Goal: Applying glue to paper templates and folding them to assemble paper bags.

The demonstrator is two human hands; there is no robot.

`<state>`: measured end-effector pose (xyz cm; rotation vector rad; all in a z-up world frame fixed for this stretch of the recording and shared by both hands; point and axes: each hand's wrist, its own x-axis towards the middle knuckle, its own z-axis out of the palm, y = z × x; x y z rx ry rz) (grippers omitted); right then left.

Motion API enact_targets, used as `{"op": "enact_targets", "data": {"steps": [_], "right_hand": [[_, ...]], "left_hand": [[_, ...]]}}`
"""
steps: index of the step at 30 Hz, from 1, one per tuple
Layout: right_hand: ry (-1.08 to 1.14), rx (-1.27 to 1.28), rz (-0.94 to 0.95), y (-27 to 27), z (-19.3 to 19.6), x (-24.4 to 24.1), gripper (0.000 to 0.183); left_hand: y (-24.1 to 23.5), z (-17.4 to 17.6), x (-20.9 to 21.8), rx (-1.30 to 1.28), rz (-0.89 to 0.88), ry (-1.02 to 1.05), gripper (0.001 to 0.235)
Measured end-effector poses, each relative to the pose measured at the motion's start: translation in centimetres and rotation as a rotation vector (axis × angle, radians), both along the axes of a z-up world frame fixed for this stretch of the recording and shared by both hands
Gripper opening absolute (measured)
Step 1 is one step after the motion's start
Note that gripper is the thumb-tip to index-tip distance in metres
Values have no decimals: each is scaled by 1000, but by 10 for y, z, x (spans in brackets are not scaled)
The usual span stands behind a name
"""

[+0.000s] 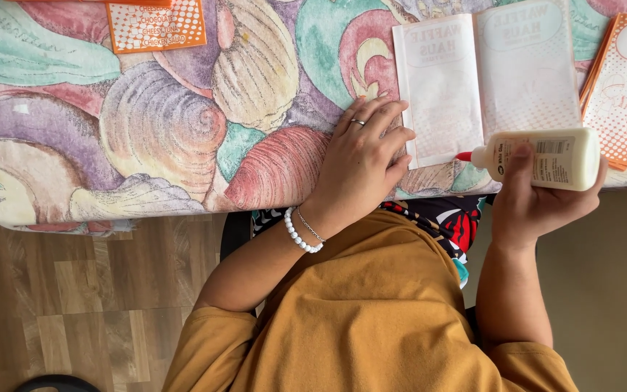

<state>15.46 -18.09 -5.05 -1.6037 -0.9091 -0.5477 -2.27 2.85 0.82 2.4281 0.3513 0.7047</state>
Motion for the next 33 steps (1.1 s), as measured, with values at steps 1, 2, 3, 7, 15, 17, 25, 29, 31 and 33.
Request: {"op": "enact_targets", "data": {"steps": [1, 2, 3, 7, 15, 17, 25, 29, 31, 33], "right_hand": [[-1, 0, -1, 1, -2, -5, 62], [23, 19, 3, 4, -4, -10, 64], [47, 38, 7, 6, -6, -15, 66], [60, -33, -35, 18, 11, -30, 51], [5, 56, -119, -6, 11, 8, 50], [3, 58, -121, -2, 6, -2, 53], [40, 108, -25, 5, -1, -15, 66], [17, 72, -134, 7, 29, -4, 38], [11, 60, -136, 6, 31, -4, 34], [38, 88, -122, 7, 26, -7, 39]], "left_hand": [[0, 0, 0, 0, -1, -1, 18], [0, 0, 0, 3, -1, 15, 19], [0, 0, -1, 6, -1, 32, 20], [0, 2, -1, -3, -8, 6, 18], [0, 0, -1, 6, -5, 8, 17], [0, 1, -1, 5, -8, 11, 17], [1, 2, -1, 3, -9, 24, 18], [0, -1, -1, 8, -6, 12, 18], [0, 0, -1, 10, -9, 15, 19], [1, 1, -1, -1, -13, 21, 19]]}}
